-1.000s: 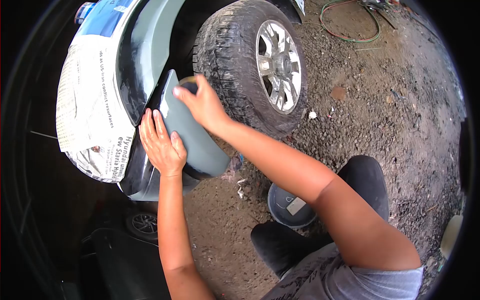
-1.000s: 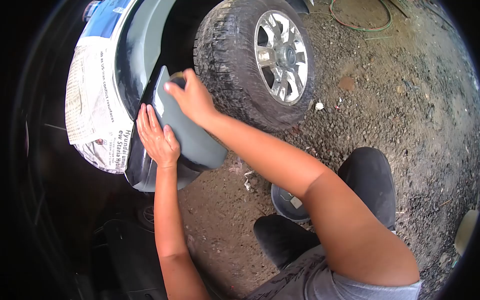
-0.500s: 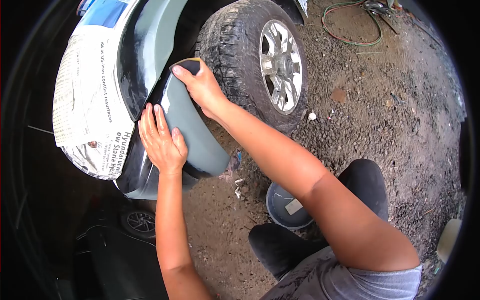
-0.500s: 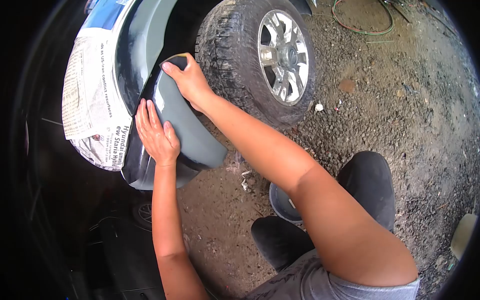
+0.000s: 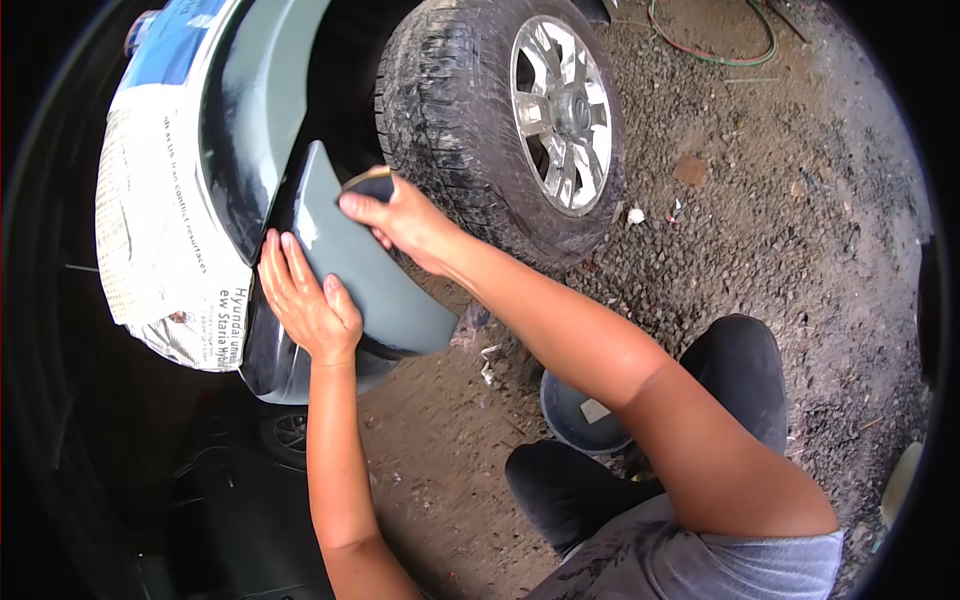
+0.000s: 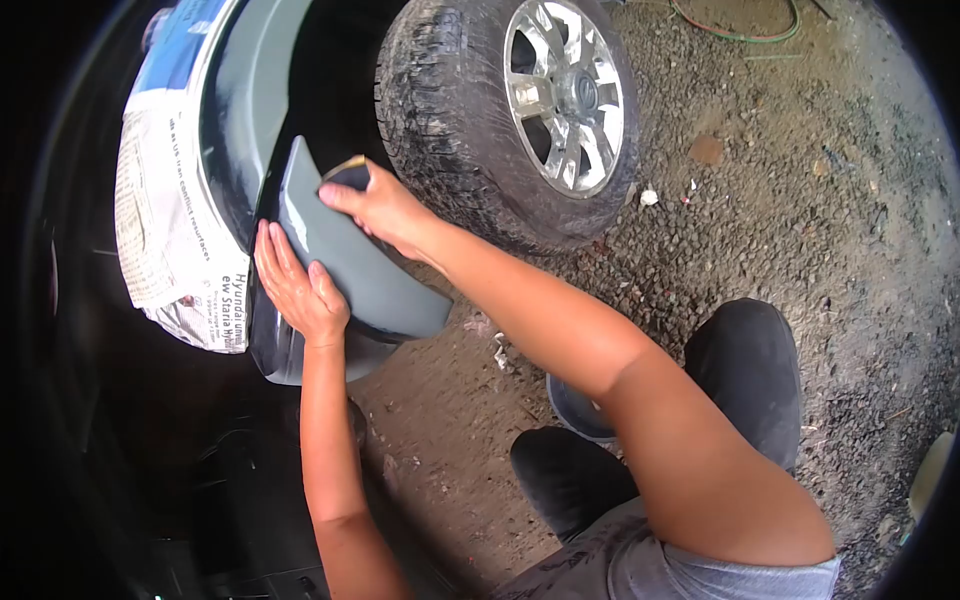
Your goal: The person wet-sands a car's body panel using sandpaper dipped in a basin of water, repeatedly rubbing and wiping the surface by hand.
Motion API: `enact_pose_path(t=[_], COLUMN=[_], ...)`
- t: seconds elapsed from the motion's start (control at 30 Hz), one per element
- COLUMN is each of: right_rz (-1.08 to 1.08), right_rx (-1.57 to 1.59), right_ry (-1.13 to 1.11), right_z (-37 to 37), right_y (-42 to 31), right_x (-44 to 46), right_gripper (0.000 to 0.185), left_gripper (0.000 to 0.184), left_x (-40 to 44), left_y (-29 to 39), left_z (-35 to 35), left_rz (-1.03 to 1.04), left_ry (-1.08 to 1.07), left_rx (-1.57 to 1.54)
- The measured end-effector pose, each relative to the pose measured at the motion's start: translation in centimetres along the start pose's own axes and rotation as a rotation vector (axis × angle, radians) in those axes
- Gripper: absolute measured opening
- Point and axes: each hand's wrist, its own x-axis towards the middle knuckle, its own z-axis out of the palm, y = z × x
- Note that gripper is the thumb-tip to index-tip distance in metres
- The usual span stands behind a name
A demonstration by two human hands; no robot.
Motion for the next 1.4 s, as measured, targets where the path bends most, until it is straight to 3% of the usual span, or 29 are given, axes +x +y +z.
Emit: enact_pose_path(t=[0.07, 0.2, 0.33, 0.43, 0.57, 0.6, 0.73, 0.83, 1.0, 1.03, 1.23, 1.3, 1.4], right_rz=[0.065, -0.192, -0.236, -0.058, -0.248, -0.305, -0.196, -0.247, -0.367, -0.385, -0.464, -0.464, -0.338], right_rx=[-0.022, 0.130, -0.111, -0.407, -0.448, -0.543, -0.805, -0.789, -0.855, -0.833, -0.646, -0.573, -0.779], right_ry=[0.001, -0.002, -0.034, -0.033, 0.282, 0.279, 0.218, 0.263, 0.257, 0.271, 0.318, 0.324, 0.221], right_z=[-0.3, 1.2, -0.7, -4.4, -5.0, -5.1, -2.7, -1.8, 0.6, 1.3, 5.6, 6.0, 3.8], right_y=[-0.3, -2.2, 2.2, 4.4, 4.6, 5.2, 8.3, 8.0, 4.8, 4.2, -0.8, -0.3, 3.5], right_x=[-0.5, 4.4, 0.5, -6.1, -10.0, -10.9, -14.9, -14.5, -10.3, -9.2, -1.5, -1.5, -6.8], right_gripper=[0.027, 0.025, 0.036, 0.041, 0.028, 0.049, 0.078, 0.082, 0.065, 0.075, 0.075, 0.073, 0.070], left_gripper=[0.063, 0.067, 0.068, 0.069, 0.074, 0.074, 0.073, 0.074, 0.079, 0.079, 0.078, 0.077, 0.076], left_x=[0.0, -0.2, -0.4, -0.5, -0.6, -0.7, -0.9, -1.1, -1.2, -1.3, -1.3, -1.2, -0.8], left_y=[0.1, 0.0, 0.1, 0.2, 0.3, 0.2, 0.0, -0.4, -0.1, -0.3, -0.2, -0.2, -0.3], left_z=[0.2, 0.4, 0.5, 0.6, 0.8, 0.8, 1.0, 1.0, 0.9, 0.9, 0.7, 0.3, 0.4], left_rz=[0.000, -0.019, -0.029, -0.030, -0.061, -0.047, -0.033, -0.044, -0.147, -0.183, -0.165, -0.142, -0.111], left_ry=[0.005, -0.015, -0.018, -0.034, -0.051, -0.052, -0.048, -0.062, -0.074, -0.071, -0.082, -0.094, -0.104], left_rx=[0.001, -0.004, 0.022, 0.014, -0.010, -0.013, -0.036, -0.033, -0.133, -0.167, -0.129, -0.095, -0.059])
